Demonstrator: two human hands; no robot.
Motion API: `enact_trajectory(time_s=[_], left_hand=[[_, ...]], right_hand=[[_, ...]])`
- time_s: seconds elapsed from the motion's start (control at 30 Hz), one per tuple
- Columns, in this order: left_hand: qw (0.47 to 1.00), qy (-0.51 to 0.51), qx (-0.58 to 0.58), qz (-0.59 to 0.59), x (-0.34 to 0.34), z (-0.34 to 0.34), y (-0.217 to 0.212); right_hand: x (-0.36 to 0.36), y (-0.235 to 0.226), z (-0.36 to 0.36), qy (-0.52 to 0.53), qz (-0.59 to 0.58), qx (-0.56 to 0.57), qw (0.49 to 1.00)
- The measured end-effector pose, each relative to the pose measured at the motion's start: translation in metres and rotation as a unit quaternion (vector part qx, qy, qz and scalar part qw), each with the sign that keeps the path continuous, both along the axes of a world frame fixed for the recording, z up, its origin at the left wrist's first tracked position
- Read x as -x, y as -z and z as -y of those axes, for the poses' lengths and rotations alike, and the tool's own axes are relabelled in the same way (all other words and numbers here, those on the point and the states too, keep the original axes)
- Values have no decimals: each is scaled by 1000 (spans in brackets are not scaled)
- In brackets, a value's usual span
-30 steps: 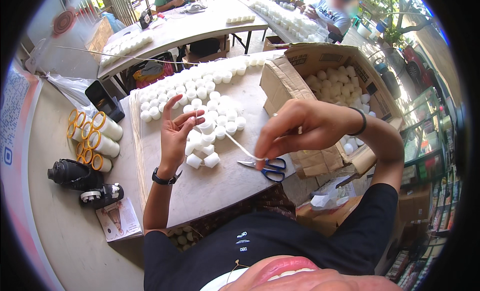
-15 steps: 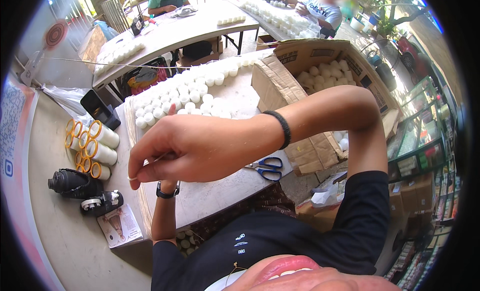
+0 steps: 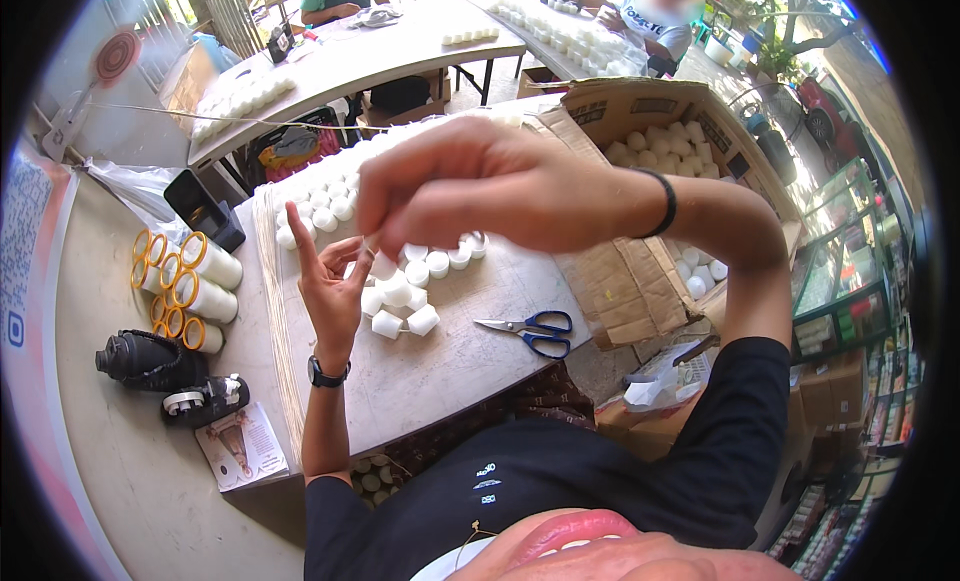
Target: The person inserts wicks into small white cylindrical candles, trims the wicks with scissors, and arranges the finished candles on the table. The person also uses a thin metal rod to adjust the wick position inside the candles.
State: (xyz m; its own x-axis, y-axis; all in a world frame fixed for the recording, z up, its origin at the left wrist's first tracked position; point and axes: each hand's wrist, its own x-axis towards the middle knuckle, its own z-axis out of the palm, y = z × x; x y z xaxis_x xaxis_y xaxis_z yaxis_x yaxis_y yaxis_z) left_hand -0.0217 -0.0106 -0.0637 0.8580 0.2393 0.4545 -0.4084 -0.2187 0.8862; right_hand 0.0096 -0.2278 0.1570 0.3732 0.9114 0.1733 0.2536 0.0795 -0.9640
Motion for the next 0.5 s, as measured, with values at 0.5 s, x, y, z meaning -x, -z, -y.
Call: enact_trajectory(time_s=[0.5], left_hand=[[991, -25, -130, -4, -8, 61, -60]], right_hand=[[-32, 91, -7, 185, 322, 183, 910]])
